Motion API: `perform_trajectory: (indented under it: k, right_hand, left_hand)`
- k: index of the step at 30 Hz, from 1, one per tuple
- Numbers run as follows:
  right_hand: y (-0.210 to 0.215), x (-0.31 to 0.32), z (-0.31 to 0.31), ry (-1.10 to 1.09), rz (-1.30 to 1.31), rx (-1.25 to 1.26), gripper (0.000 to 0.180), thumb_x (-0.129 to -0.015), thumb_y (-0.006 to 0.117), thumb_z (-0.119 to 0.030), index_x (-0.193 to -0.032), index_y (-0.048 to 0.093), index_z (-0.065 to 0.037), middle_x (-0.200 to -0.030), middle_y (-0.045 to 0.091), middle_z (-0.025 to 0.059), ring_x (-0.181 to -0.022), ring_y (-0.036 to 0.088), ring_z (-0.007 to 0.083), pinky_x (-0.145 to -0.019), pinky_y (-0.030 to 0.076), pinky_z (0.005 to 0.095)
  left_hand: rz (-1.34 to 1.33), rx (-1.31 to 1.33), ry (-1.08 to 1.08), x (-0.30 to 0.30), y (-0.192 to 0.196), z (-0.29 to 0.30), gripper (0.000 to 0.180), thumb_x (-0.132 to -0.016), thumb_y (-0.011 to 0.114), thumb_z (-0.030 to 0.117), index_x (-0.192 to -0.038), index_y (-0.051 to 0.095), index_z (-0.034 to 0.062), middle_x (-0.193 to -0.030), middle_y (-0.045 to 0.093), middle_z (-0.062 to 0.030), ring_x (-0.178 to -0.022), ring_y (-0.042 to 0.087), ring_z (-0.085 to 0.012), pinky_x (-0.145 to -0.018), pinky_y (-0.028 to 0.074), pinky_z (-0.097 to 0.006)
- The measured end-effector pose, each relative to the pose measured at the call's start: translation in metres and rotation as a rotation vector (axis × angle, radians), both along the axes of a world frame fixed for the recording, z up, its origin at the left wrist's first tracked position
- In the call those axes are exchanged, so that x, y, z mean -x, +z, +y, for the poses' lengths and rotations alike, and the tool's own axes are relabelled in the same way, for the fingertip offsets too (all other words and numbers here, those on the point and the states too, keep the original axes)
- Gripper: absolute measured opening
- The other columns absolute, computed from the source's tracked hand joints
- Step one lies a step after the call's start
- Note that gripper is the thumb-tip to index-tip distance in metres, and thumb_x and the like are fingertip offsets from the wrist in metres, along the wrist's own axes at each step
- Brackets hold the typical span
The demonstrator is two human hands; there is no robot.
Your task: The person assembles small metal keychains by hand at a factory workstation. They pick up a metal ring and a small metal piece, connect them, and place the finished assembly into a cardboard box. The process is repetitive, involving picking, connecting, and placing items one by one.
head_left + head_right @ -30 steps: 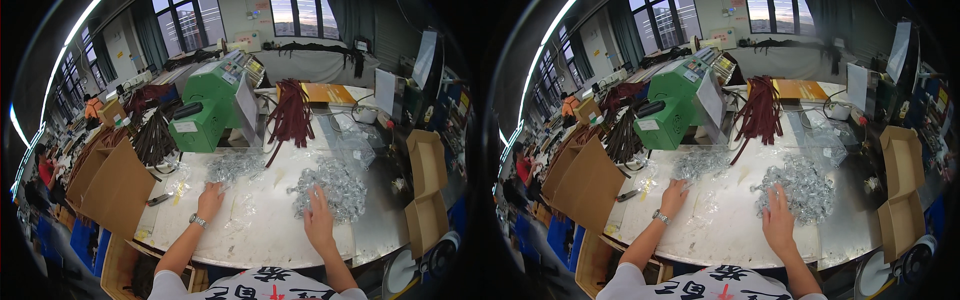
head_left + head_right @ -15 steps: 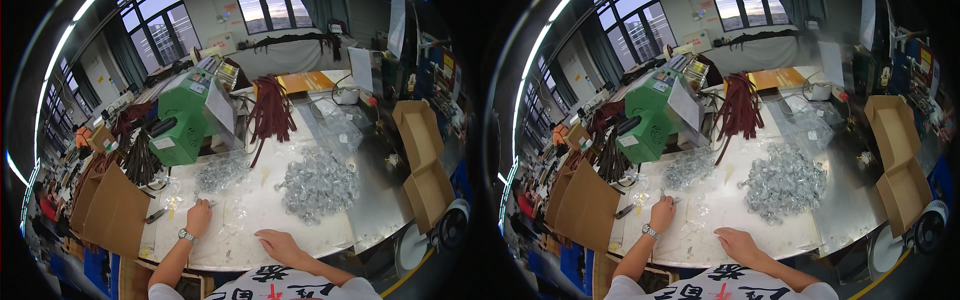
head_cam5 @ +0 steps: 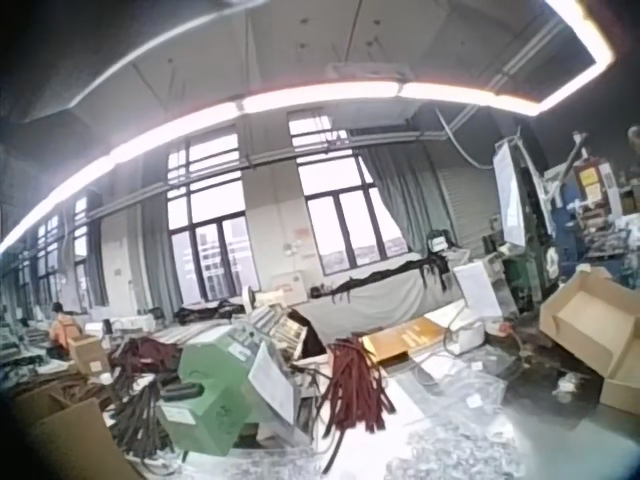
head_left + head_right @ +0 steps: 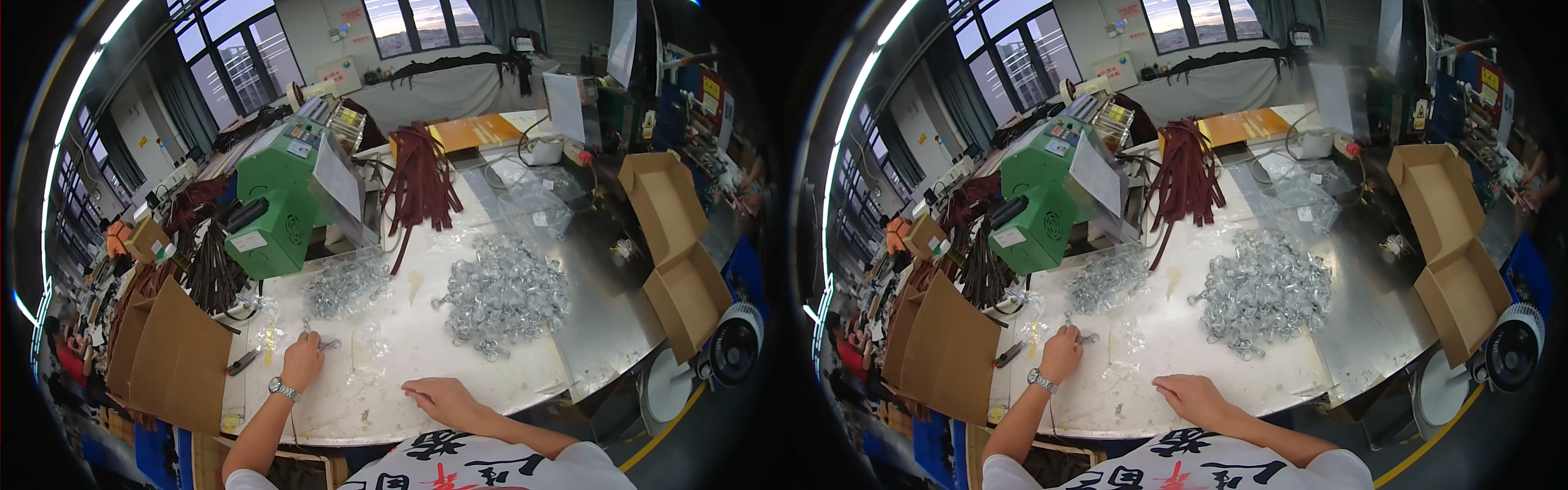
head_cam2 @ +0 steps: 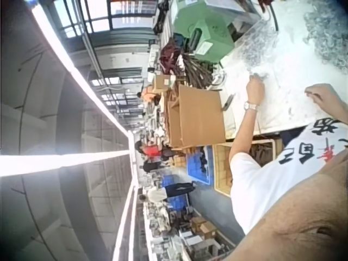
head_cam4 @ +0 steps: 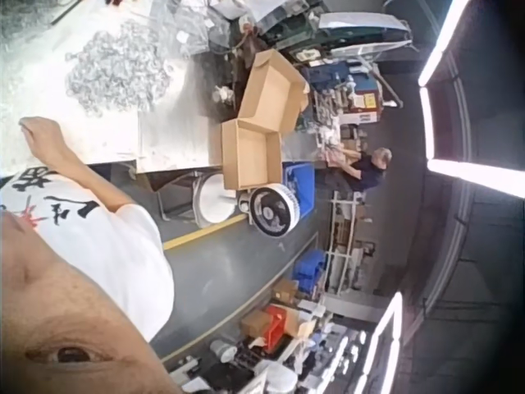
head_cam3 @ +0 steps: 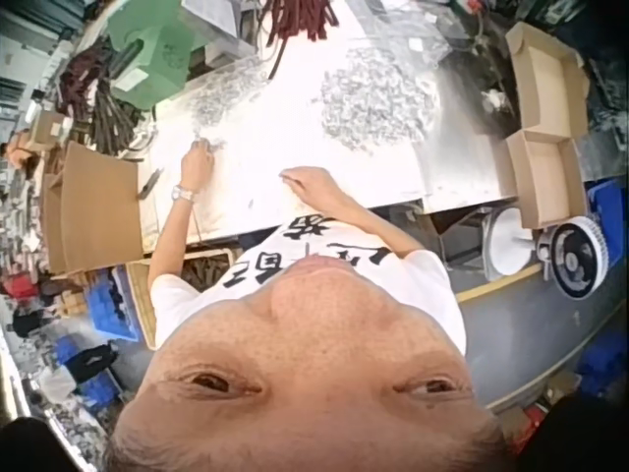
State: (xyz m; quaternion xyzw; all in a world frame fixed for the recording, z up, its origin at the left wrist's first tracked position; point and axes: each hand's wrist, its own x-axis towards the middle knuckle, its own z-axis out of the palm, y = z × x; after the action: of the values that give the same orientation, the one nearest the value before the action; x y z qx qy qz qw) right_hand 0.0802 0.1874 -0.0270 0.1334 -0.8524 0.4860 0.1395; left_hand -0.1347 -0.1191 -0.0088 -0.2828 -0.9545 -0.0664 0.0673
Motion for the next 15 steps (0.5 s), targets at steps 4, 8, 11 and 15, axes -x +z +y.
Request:
perform_trajectory:
  k: [4, 8, 11, 15]
  right_hand:
    - [-0.005, 0.001, -0.002, 0.013, -0.034, -0.008, 0.026, -0.105, 0.066, -0.020, -0.122, 0.075, -0.003, -0.100, 0.078, 0.0155, -0.075, 0.076, 0.0251, -0.072, 0.059, 0.0353]
    - [0.001, -0.001, -0.002, 0.030, -0.133, 0.003, 0.024, -0.102, 0.065, -0.019, -0.119, 0.074, -0.005, -0.107, 0.077, 0.0177, -0.095, 0.073, 0.0379, -0.084, 0.059, 0.0431]
    - [0.005, 0.000, 0.001, 0.032, -0.201, 0.048, 0.025, -0.103, 0.065, -0.016, -0.123, 0.074, -0.003, -0.104, 0.078, 0.0161, -0.091, 0.076, 0.0315, -0.079, 0.060, 0.0386]
    - [0.010, 0.002, 0.006, 0.103, -0.382, 0.272, 0.028, -0.106, 0.064, -0.012, -0.130, 0.070, 0.000, -0.103, 0.078, 0.0096, -0.077, 0.073, 0.0128, -0.070, 0.058, 0.0274]
  left_hand:
    - [-0.004, 0.004, -0.062, -0.007, 0.016, 0.018, 0.025, -0.085, 0.071, 0.010, -0.106, 0.060, 0.0019, -0.101, 0.064, -0.0211, -0.083, 0.070, -0.0419, -0.073, 0.058, -0.050]
    - [0.018, -0.037, 0.003, 0.000, -0.004, 0.021, 0.023, -0.086, 0.070, 0.010, -0.103, 0.060, -0.0011, -0.099, 0.066, -0.0226, -0.086, 0.070, -0.0428, -0.074, 0.058, -0.051]
    - [0.004, -0.143, 0.049, -0.001, -0.002, 0.012, 0.018, -0.088, 0.068, 0.008, -0.100, 0.061, -0.0025, -0.098, 0.068, -0.0235, -0.086, 0.070, -0.0424, -0.076, 0.057, -0.051]
    - [0.090, -0.303, 0.129, 0.000, -0.016, -0.005, 0.014, -0.090, 0.065, 0.005, -0.102, 0.064, -0.0034, -0.096, 0.070, -0.0225, -0.086, 0.069, -0.0414, -0.076, 0.055, -0.050]
